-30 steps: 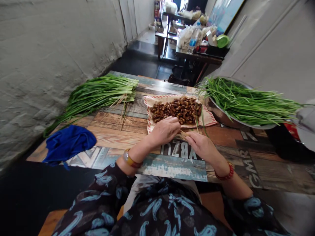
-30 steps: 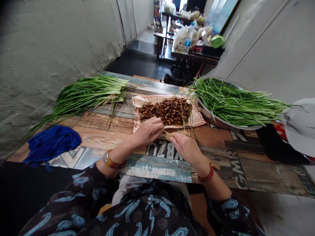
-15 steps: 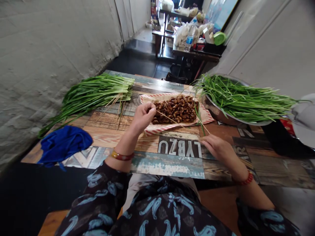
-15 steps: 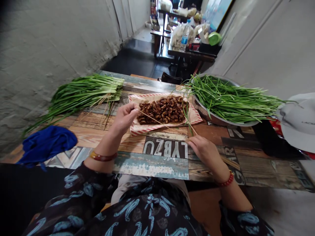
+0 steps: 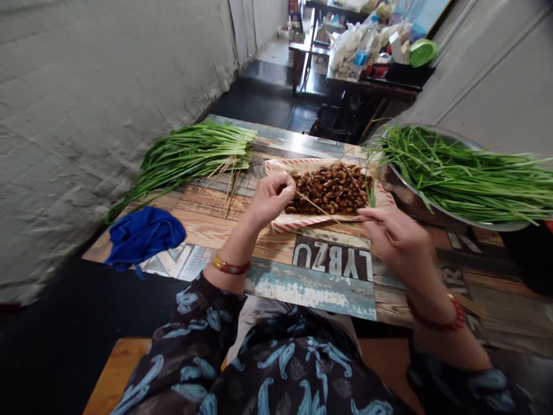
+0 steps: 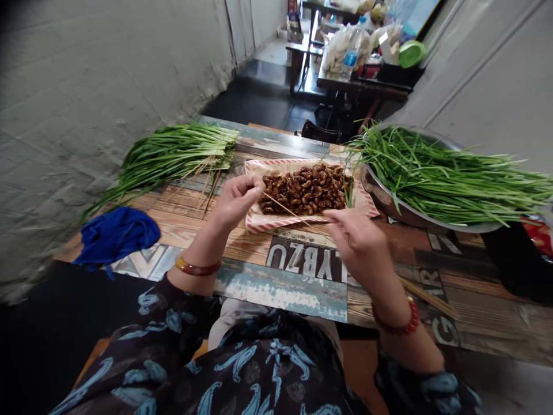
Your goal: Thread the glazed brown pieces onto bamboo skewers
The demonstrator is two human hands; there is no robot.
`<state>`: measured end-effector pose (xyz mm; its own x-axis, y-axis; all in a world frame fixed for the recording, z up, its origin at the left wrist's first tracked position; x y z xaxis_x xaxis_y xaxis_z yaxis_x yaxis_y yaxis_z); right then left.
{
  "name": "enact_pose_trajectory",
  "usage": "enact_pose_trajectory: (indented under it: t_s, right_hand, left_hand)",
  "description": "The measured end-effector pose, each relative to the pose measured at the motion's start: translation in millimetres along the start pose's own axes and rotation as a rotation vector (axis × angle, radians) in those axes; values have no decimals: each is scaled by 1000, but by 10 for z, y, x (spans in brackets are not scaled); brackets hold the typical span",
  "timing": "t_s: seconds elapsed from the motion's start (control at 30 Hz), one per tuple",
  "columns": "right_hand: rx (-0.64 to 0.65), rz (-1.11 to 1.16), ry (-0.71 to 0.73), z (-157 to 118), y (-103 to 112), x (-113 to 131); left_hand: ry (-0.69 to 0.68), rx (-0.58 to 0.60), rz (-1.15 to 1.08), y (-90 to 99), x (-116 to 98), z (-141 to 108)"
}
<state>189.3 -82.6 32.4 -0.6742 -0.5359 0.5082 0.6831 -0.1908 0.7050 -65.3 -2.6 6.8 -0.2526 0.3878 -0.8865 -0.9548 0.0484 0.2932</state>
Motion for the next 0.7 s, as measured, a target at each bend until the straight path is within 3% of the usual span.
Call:
enact_pose_trajectory:
  t_s: [0.07, 0.13, 0.3, 0.47, 0.57, 0.7]
  right_hand:
    - [157, 92, 45, 138, -265, 68]
    - [215, 152, 17, 215, -487, 99]
    - [165, 373, -194, 234, -727, 20]
    - [43, 619, -438, 175, -769, -200]
    - [94, 628, -403, 151, -810, -209]
    - [145, 478, -214, 182, -811, -107]
  left_hand:
    - [-18, 43, 16, -38, -22, -14]
    - [-27, 77, 29, -75, -35, -24]
    - [-3, 96, 74, -87, 22, -1]
    - [-48, 108, 533, 20, 166, 52]
    - [-37, 246, 784, 40, 221, 63]
    - [-84, 377, 1051, 8, 265, 61]
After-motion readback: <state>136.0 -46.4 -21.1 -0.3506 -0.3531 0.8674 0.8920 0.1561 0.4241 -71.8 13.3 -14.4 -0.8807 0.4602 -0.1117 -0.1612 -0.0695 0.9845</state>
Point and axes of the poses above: each hand's wrist, its own z-axis towards the middle knuckle, its own y-axis out of the back of the hand, x = y × z, the point moved 1 cm from there along z, towards the middle knuckle, and after that the axes turned 6 degrees about z, right-handed, at the moved point
